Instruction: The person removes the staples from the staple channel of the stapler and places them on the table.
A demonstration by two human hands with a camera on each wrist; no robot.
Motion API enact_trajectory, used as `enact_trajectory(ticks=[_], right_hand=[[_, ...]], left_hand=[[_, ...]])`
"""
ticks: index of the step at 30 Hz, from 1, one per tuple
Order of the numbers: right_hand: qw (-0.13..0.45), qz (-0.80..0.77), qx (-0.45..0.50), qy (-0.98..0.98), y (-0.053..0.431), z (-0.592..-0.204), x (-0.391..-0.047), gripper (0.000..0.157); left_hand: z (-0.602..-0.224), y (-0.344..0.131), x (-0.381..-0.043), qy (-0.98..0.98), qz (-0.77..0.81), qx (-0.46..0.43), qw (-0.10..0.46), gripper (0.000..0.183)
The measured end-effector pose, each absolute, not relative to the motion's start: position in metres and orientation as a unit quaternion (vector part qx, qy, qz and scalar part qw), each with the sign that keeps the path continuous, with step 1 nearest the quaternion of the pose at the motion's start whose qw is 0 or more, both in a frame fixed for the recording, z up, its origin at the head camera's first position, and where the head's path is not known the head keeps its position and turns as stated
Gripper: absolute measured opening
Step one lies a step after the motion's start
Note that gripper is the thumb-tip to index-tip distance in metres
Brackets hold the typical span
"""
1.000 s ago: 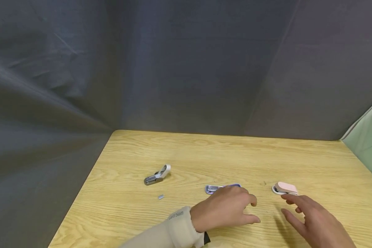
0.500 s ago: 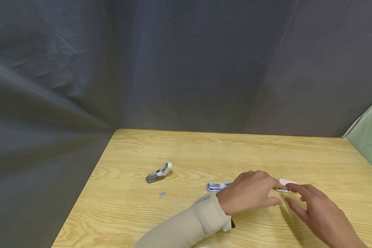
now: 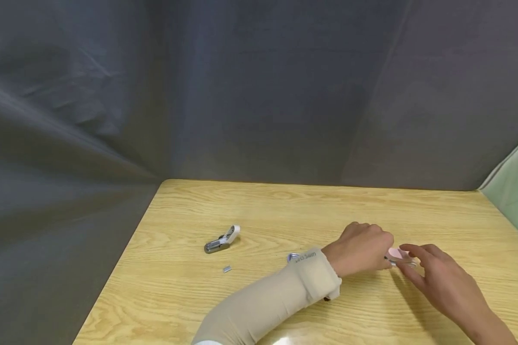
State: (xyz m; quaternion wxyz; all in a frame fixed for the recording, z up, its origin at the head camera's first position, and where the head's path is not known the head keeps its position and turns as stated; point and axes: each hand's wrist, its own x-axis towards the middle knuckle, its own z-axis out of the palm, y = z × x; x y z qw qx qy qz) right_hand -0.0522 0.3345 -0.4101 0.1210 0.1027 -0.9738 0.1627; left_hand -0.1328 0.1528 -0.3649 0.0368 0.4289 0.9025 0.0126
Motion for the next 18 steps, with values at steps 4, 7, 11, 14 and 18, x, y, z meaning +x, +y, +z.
enact_trajectory(ticks=[4,7,11,14,18], right_hand=[[0.077,0.156,0.102,-0.980,0.337,-0.409,-0.062,0.048],[0.059,0.147,0.107,-0.981,0.340,-0.409,-0.068,0.049],[0.055,0.144,0.112,-0.982,0.345,-0.413,-0.072,0.046],[0.055,0.148,0.124,-0.980,0.346,-0.417,-0.075,0.045],[0.055,0.146,0.138,-0.978,0.346,-0.418,-0.079,0.043]], left_hand=[[-0.369,0.160,-0.140,0.909,-0.003,0.414,0.045,0.026],[-0.374,0.166,-0.145,0.915,-0.001,0.398,0.061,0.026],[-0.383,0.176,-0.151,0.921,0.000,0.381,0.076,0.023],[-0.388,0.180,-0.154,0.924,-0.006,0.370,0.092,0.021],[-0.391,0.183,-0.160,0.928,-0.006,0.360,0.099,0.018]])
